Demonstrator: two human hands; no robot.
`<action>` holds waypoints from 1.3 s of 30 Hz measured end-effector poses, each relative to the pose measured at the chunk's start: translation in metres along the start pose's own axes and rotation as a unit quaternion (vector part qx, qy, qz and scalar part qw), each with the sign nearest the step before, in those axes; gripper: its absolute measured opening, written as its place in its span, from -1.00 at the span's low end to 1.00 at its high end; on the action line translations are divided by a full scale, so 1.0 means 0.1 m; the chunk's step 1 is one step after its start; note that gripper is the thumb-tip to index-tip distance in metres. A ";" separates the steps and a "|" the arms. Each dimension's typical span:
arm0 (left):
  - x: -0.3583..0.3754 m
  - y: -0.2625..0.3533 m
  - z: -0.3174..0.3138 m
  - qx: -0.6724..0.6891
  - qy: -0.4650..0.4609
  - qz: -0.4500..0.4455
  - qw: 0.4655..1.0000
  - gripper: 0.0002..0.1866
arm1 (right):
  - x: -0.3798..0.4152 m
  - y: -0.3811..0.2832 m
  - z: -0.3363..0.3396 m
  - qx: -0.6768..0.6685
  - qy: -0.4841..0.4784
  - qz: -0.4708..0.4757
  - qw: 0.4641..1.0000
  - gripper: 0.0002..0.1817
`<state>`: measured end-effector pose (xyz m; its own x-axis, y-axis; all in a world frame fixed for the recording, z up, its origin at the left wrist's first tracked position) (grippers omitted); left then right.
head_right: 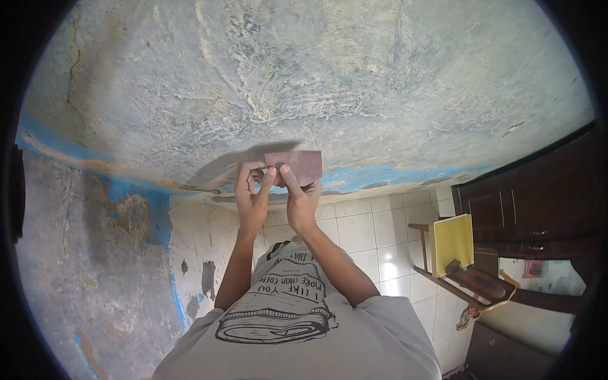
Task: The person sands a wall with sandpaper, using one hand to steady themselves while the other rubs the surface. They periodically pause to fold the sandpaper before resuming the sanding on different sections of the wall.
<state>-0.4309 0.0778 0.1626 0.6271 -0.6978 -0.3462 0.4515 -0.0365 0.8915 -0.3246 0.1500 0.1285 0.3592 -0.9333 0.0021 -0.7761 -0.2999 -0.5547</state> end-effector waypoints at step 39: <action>-0.43 -0.93 0.14 -0.373 0.173 -0.282 0.867 0.10 | -0.26 -0.31 -0.49 0.101 0.149 0.183 0.967 -0.79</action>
<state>-0.5087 0.1016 0.0985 0.2664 -0.4593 -0.8474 0.9524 0.2605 0.1582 -0.3350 0.1744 0.1863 -0.1080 -0.9941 -0.0029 -0.6951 0.0776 -0.7148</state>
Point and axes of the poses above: each hand's wrist, its own x-axis away from the middle knuckle, its own z-axis out of the back of the hand, y = z × x, the point moved 5 cm from there along -x, towards the middle knuckle, and after that the axes turned 10 degrees about -x, right-handed, at the moved point
